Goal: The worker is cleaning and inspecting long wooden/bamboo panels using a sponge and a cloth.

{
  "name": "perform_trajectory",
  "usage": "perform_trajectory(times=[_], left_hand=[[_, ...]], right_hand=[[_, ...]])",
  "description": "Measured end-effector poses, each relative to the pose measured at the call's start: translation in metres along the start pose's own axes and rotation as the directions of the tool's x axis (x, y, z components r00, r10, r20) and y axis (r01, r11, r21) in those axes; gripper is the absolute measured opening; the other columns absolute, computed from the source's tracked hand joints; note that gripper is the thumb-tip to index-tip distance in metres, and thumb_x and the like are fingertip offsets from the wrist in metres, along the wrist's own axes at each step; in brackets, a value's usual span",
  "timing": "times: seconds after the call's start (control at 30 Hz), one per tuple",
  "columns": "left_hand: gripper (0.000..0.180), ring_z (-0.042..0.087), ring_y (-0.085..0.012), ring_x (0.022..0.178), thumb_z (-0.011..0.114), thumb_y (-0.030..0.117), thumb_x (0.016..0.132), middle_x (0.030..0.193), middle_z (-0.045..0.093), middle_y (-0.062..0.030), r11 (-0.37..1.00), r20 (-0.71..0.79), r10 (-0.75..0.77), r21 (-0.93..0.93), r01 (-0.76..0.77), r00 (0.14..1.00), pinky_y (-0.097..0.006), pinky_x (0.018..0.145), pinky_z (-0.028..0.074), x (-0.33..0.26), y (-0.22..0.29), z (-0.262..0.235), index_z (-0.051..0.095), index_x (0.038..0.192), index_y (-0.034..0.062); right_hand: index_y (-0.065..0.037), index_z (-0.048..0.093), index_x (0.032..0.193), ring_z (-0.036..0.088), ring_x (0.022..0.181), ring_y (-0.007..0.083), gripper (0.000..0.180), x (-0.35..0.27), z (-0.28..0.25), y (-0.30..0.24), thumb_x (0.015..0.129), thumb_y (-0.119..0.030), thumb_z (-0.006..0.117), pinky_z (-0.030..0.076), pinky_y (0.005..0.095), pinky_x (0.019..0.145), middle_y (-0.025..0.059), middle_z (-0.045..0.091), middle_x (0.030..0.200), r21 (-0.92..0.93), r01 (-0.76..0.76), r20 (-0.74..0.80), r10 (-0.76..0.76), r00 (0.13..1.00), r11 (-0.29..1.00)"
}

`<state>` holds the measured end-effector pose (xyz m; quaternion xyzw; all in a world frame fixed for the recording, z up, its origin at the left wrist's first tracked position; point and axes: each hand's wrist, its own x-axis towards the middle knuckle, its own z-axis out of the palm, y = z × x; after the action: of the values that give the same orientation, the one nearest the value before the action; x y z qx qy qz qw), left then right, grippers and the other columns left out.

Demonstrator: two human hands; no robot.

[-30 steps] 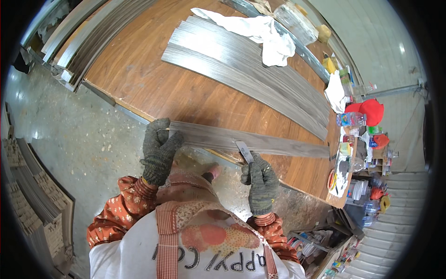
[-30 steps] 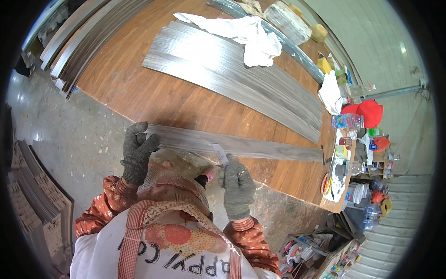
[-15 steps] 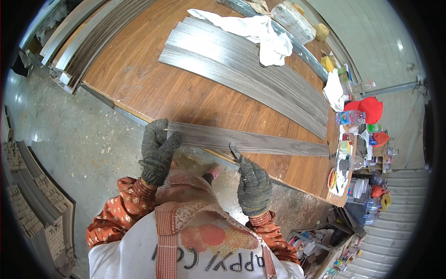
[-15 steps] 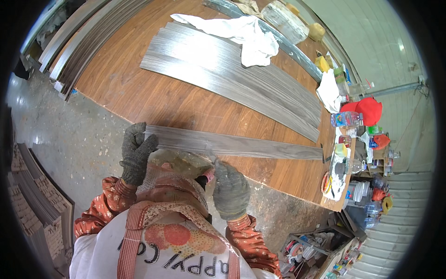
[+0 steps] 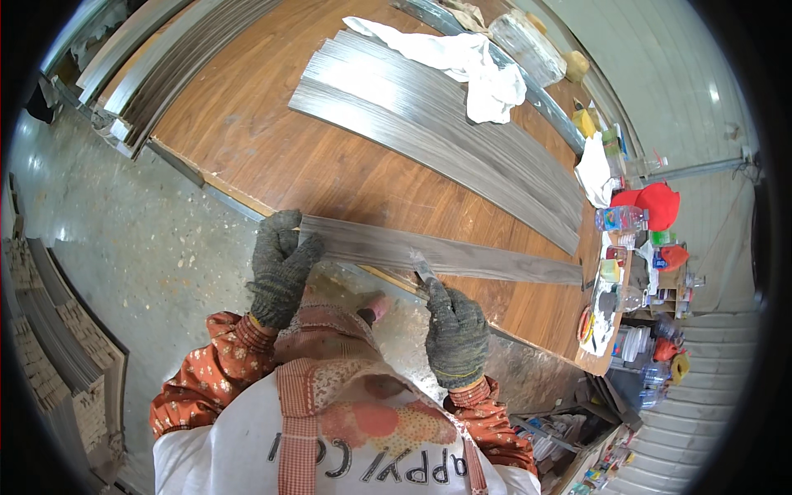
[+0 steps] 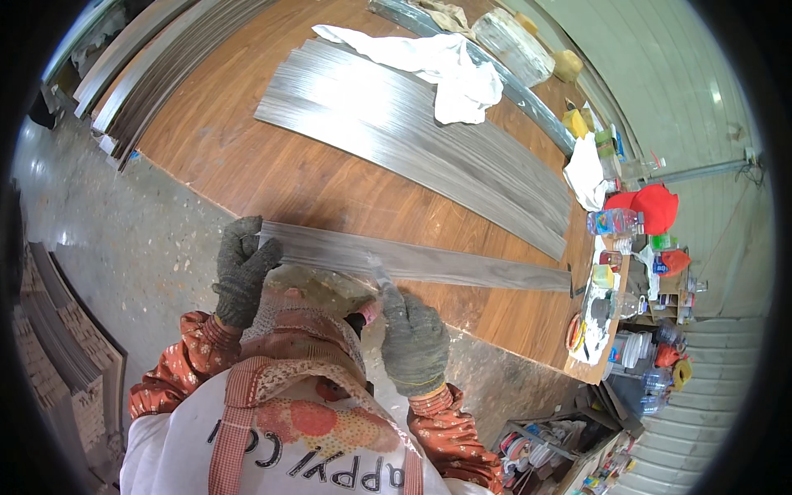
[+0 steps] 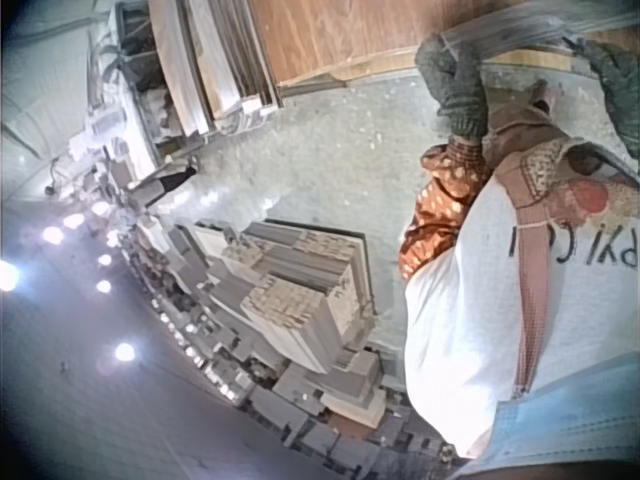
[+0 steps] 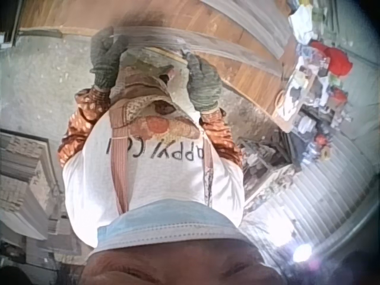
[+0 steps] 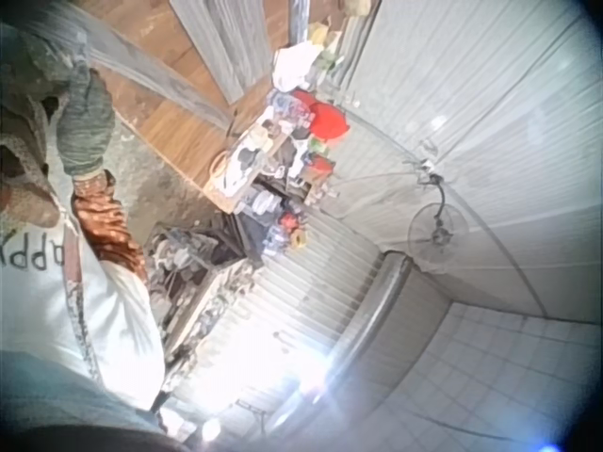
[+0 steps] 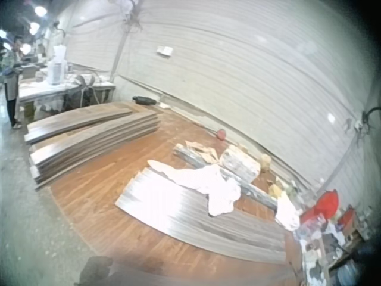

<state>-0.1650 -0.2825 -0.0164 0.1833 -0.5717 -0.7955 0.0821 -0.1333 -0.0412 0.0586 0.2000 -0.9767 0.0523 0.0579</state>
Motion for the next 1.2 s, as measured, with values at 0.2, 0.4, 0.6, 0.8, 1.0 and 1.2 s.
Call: perform_trajectory(times=[0.2, 0.4, 0.6, 0.8, 1.0, 1.2], left_hand=[[0.036, 0.052, -0.0083, 0.072, 0.065, 0.003, 0.085, 0.078, 0.043, 0.0043, 0.993, 0.008, 0.039, 0.111, -0.04, 0.999, -0.026, 0.065, 0.052, 0.001, -0.002, -0.001, 0.051, 0.118, 0.0055], [0.034, 0.057, -0.0112, 0.074, 0.066, 0.005, 0.085, 0.085, 0.054, -0.0009, 0.997, -0.057, -0.066, -0.047, 0.063, 0.996, -0.029, 0.066, 0.054, -0.009, 0.005, 0.002, 0.05, 0.115, 0.0048], [0.035, 0.061, -0.0165, 0.073, 0.069, 0.012, 0.082, 0.081, 0.059, -0.0055, 0.967, -0.078, -0.187, -0.189, 0.169, 0.979, -0.032, 0.068, 0.055, -0.012, 0.008, 0.0, 0.052, 0.111, 0.0017], [0.033, 0.063, -0.0201, 0.071, 0.066, 0.023, 0.084, 0.083, 0.064, -0.0117, 0.902, 0.164, -0.398, -0.108, 0.417, 0.903, -0.034, 0.069, 0.055, -0.005, 0.026, -0.01, 0.059, 0.102, -0.003], [0.033, 0.066, -0.0227, 0.072, 0.065, 0.024, 0.085, 0.087, 0.067, -0.0142, 0.855, 0.417, -0.488, 0.055, 0.515, 0.766, -0.034, 0.069, 0.056, 0.008, 0.034, -0.013, 0.06, 0.1, -0.0046], [0.03, 0.067, -0.0197, 0.078, 0.071, 0.013, 0.082, 0.087, 0.069, -0.0135, 0.951, 0.472, -0.301, 0.08, 0.299, 0.829, -0.032, 0.072, 0.056, 0.0, 0.042, 0.004, 0.061, 0.105, -0.004]], right_hand=[[-0.01, 0.053, 0.129, 0.057, 0.08, 0.029, 0.057, 0.003, 0.009, 0.001, 0.073, -0.003, 0.057, 0.048, 0.0391, 0.071, 0.0109, 0.059, 0.103, 0.017, 0.032, -0.056, -0.031, 0.998, 0.999], [-0.01, 0.053, 0.129, 0.057, 0.08, 0.03, 0.058, 0.01, -0.008, -0.002, 0.072, -0.002, 0.056, 0.047, 0.0389, 0.07, 0.0109, 0.059, 0.103, -0.04, 0.002, -0.014, -0.002, 1.0, 0.999], [-0.01, 0.052, 0.132, 0.057, 0.078, 0.0297, 0.061, 0.007, 0.003, 0.001, 0.071, -0.002, 0.056, 0.046, 0.0386, 0.07, 0.0102, 0.061, 0.097, -0.034, 0.095, -0.138, -0.099, 0.985, 0.995], [-0.008, 0.052, 0.131, 0.06, 0.079, 0.0301, 0.06, 0.01, -0.005, 0.001, 0.072, 0.002, 0.054, 0.048, 0.0392, 0.069, 0.0111, 0.064, 0.102, 0.008, 0.104, -0.134, -0.102, 0.986, 0.995], [-0.007, 0.059, 0.121, 0.058, 0.09, 0.0342, 0.046, 0.0, -0.014, 0.004, 0.075, 0.0, 0.063, 0.048, 0.0433, 0.077, 0.0148, 0.061, 0.103, 0.004, 0.013, -0.141, -0.012, 0.99, 1.0], [-0.004, 0.061, 0.116, 0.061, 0.086, 0.0327, 0.041, 0.0, -0.04, -0.005, 0.076, 0.002, 0.064, 0.05, 0.042, 0.075, 0.016, 0.064, 0.098, 0.14, 0.071, -0.381, -0.012, 0.924, 0.988]])
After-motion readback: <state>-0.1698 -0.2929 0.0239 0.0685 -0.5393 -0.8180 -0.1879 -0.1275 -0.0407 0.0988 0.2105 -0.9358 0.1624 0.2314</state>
